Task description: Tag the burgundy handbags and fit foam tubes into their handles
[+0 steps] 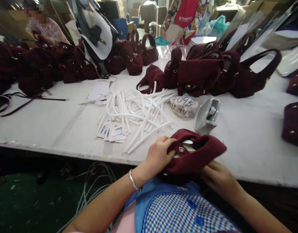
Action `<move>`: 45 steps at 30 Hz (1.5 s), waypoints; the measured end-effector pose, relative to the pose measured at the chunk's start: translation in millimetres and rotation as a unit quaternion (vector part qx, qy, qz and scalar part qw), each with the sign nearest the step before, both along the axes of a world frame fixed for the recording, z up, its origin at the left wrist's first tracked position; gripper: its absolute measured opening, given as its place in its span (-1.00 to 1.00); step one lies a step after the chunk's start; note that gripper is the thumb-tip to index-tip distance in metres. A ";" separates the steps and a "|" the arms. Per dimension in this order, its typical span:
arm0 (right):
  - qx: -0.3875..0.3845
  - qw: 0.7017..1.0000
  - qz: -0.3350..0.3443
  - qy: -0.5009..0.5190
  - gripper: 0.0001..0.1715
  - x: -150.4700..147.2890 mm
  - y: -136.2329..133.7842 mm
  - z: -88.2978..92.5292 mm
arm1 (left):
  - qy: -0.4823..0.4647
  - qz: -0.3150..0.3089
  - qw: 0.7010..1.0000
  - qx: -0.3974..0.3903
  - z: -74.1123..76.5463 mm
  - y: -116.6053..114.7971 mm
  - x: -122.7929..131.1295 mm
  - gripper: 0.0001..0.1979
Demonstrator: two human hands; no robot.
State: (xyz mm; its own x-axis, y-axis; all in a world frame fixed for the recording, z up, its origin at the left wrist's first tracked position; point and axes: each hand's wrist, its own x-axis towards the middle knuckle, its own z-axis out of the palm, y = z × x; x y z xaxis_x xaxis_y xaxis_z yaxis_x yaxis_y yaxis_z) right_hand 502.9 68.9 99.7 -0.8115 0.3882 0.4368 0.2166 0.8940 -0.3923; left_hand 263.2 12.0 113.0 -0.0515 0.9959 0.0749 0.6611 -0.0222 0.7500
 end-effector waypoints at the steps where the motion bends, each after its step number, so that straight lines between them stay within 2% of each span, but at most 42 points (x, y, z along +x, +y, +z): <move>1: 0.002 1.000 -0.004 0.011 -0.49 2.3 0.8 5.9 | -0.015 0.001 1.000 -0.005 0.2 2.3 -3.3 -0.60; 4: 0.009 1.000 -0.015 0.014 -0.56 14.3 1.1 19.0 | -0.035 0.004 0.999 -0.017 0.7 7.8 -10.2 -0.64; 6: 0.020 1.000 -0.014 -0.015 -0.59 24.0 -0.9 20.8 | -0.030 0.000 0.999 -0.022 0.9 10.3 -12.3 -0.66; 9: 0.062 0.995 0.004 -0.080 -0.37 35.2 -5.2 11.8 | -0.020 -0.020 0.999 -0.025 1.6 15.3 -14.3 -0.57; 11: 0.087 0.992 -0.001 -0.093 -0.45 37.9 -6.5 1.2 | -0.018 -0.042 0.999 -0.028 3.1 20.6 -15.1 -0.43; 14: 0.087 0.995 -0.032 -0.040 -0.56 34.9 -3.2 -12.1 | -0.001 -0.076 0.997 -0.034 7.4 29.5 -14.2 -0.29; 17: 0.041 0.998 -0.029 0.032 -0.66 26.9 3.3 -14.0 | 0.034 -0.089 0.995 -0.039 12.4 33.8 -8.8 -0.28; 20: -0.048 0.995 -0.026 0.084 -0.78 15.0 5.2 -5.6 | 0.070 -0.088 0.993 -0.036 13.1 30.2 0.6 -0.35; 24: -0.156 0.976 -0.086 0.127 -0.88 -8.4 -1.2 2.9 | 0.105 -0.073 0.992 -0.016 4.4 19.6 12.2 -0.54; 28: -0.142 0.968 -0.159 0.135 -0.82 -28.4 -5.4 -4.6 | 0.057 -0.045 0.997 -0.006 -2.1 13.3 15.0 -0.61; 33: -0.163 0.952 -0.236 0.107 -0.79 -33.6 -7.7 -12.6 | -0.037 -0.001 0.999 0.002 1.9 13.2 11.4 -0.62; 38: -0.163 0.950 -0.232 0.129 -0.78 -32.4 -10.0 -11.6 | -0.109 0.046 0.992 -0.035 8.4 12.9 12.3 -0.59; 42: -0.127 0.960 -0.203 0.143 -0.86 -33.2 -7.8 -16.4 | -0.128 0.064 0.988 -0.052 11.9 11.3 15.4 -0.65; 45: -0.121 0.963 -0.180 0.159 -0.80 -31.0 -4.7 -21.4 | -0.123 0.062 0.988 -0.063 14.6 10.6 15.6 -0.64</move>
